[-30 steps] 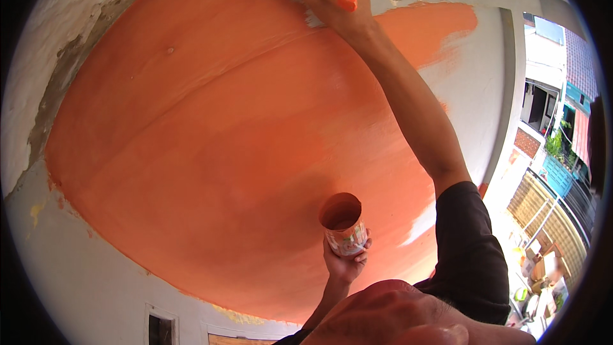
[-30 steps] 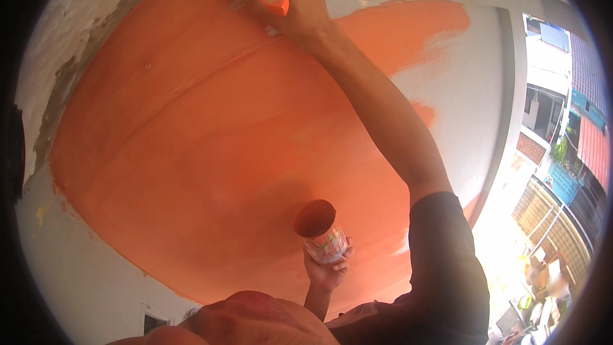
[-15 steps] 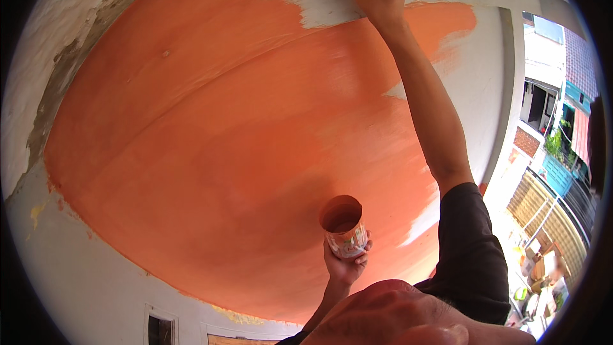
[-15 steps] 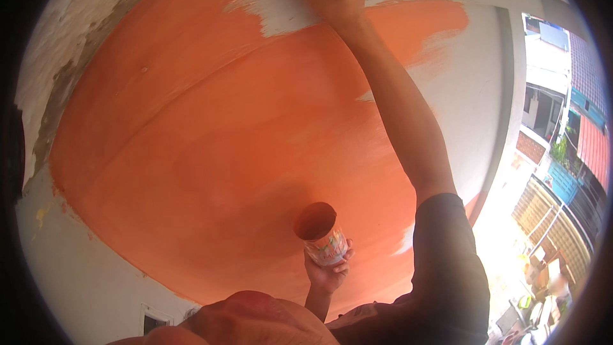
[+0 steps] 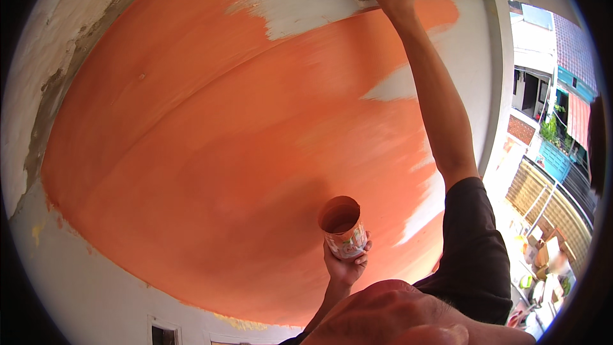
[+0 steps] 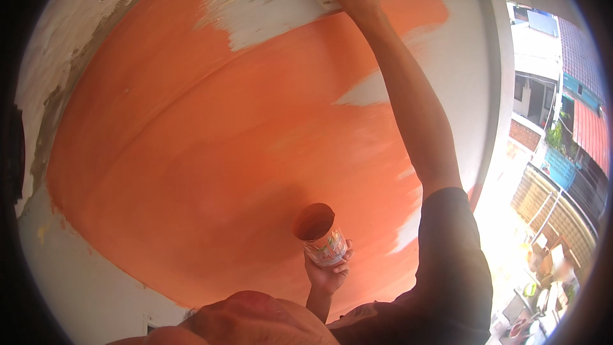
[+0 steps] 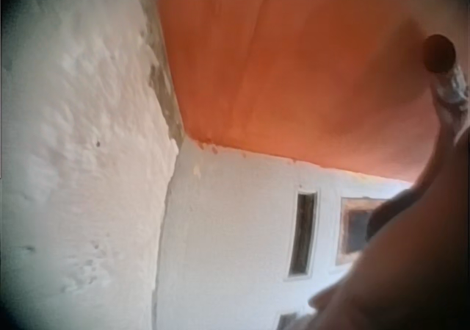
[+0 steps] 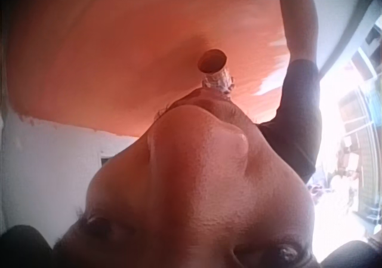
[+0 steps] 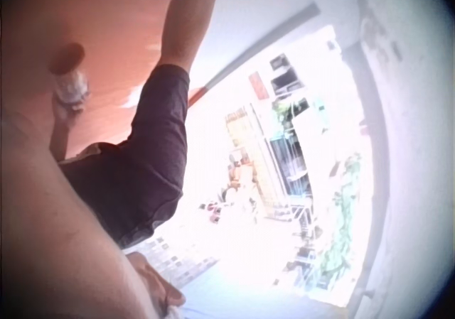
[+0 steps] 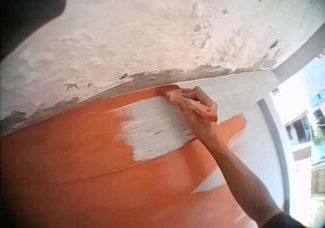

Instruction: The person paints a ceiling with orange paint using a brush and a small paint can. They repeatedly dip the brush into the can and apply paint in broad strokes across the ceiling surface.

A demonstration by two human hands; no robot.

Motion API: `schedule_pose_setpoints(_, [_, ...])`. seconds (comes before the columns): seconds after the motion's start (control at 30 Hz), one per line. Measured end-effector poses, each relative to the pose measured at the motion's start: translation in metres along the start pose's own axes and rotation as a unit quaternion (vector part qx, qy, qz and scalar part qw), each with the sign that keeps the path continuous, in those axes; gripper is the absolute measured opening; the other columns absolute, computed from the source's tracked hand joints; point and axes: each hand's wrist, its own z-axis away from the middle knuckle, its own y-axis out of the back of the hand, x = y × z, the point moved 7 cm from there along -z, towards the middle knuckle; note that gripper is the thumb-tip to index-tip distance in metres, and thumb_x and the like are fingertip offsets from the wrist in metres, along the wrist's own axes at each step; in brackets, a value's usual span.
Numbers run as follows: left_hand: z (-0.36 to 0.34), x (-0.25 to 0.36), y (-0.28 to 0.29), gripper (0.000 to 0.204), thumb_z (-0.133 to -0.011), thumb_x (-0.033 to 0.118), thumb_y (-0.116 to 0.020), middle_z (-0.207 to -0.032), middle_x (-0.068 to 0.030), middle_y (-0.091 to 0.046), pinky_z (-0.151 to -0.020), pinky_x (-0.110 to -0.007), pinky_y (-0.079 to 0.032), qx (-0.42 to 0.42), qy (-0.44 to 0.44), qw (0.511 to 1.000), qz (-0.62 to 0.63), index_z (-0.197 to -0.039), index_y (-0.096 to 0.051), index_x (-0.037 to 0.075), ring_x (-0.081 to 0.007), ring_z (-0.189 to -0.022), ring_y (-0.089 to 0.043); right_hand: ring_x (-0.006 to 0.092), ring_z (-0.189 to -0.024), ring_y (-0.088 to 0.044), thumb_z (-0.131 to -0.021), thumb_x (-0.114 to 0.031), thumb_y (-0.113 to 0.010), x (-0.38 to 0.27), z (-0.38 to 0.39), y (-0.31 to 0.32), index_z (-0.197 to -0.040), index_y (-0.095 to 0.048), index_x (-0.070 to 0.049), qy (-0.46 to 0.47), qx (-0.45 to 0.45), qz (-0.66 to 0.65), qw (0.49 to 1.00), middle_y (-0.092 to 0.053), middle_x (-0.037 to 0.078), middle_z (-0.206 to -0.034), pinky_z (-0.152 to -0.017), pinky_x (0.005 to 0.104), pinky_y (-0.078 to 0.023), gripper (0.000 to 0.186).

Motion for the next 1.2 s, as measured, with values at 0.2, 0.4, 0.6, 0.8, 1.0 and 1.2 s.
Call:
schedule_pose_setpoints(0.2, [0.008,0.002,-0.013,0.077,-0.1,0.064,-0.044,-0.126,-0.0233,-0.051,-0.059,-0.028,-0.055,0.007,0.011,1.0,-0.01,-0.142,-0.043,0.001,-0.0302,-0.1,-0.053,0.0197,-0.102,-0.067,-0.095,-0.002,-0.072,0.003,-0.015,0.002,-0.102,-0.076,-0.001,-0.014,0.001,0.0,1.0,-0.071,0.008,-0.099,-0.091,0.0322,-0.053,0.008])
schedule_pose_setpoints(0.4, [0.008,0.002,-0.021,0.076,-0.099,0.063,-0.045,-0.126,-0.0236,-0.052,-0.059,-0.028,-0.055,0.022,0.021,1.0,-0.006,-0.142,-0.044,0.0,-0.0303,-0.099,-0.054,0.0202,-0.106,-0.066,-0.094,-0.007,-0.075,0.011,-0.025,0.01,-0.101,-0.075,0.0,-0.054,-0.008,0.041,0.998,-0.072,0.008,-0.099,-0.095,0.0333,-0.052,0.01])
schedule_pose_setpoints(0.6, [0.003,0.001,-0.027,0.076,-0.099,0.062,-0.047,-0.126,-0.0237,-0.052,-0.058,-0.028,-0.056,0.011,0.038,0.999,0.002,-0.142,-0.044,0.0,-0.0303,-0.099,-0.054,0.0185,-0.101,-0.066,-0.095,-0.012,-0.076,0.02,-0.033,0.013,-0.098,-0.073,0.001,-0.078,0.003,0.002,0.997,-0.072,0.009,-0.099,-0.089,0.0318,-0.053,0.014])
schedule_pose_setpoints(0.8, [-0.011,-0.004,-0.03,0.077,-0.098,0.063,-0.049,-0.126,-0.0238,-0.051,-0.058,-0.028,-0.056,-0.002,0.05,0.999,0.016,-0.142,-0.044,-0.001,-0.03,-0.1,-0.053,0.0169,-0.098,-0.066,-0.093,-0.015,-0.079,0.034,-0.034,0.019,-0.095,-0.069,0.001,-0.131,0.006,0.047,0.99,-0.073,0.011,-0.102,-0.086,0.0304,-0.053,0.018])
schedule_pose_setpoints(1.0, [0.0,-0.002,-0.037,0.079,-0.097,0.063,-0.05,-0.127,-0.0239,-0.051,-0.058,-0.028,-0.056,-0.007,0.057,0.998,0.014,-0.142,-0.044,-0.001,-0.0297,-0.101,-0.052,0.018,-0.098,-0.067,-0.093,-0.015,-0.079,0.034,-0.04,0.018,-0.098,-0.07,0.001,-0.118,0.007,0.0,0.993,-0.072,0.011,-0.102,-0.085,0.0308,-0.054,0.02])
schedule_pose_setpoints(1.2, [0.002,-0.002,-0.034,0.078,-0.096,0.063,-0.052,-0.129,-0.0238,-0.051,-0.058,-0.027,-0.056,0.007,0.054,0.998,0.012,-0.142,-0.044,0.0,-0.0295,-0.101,-0.052,0.0183,-0.097,-0.067,-0.094,-0.017,-0.078,0.031,-0.045,0.028,-0.101,-0.073,0.001,-0.118,-0.01,0.069,0.991,-0.072,0.011,-0.102,-0.085,0.0316,-0.054,0.02])
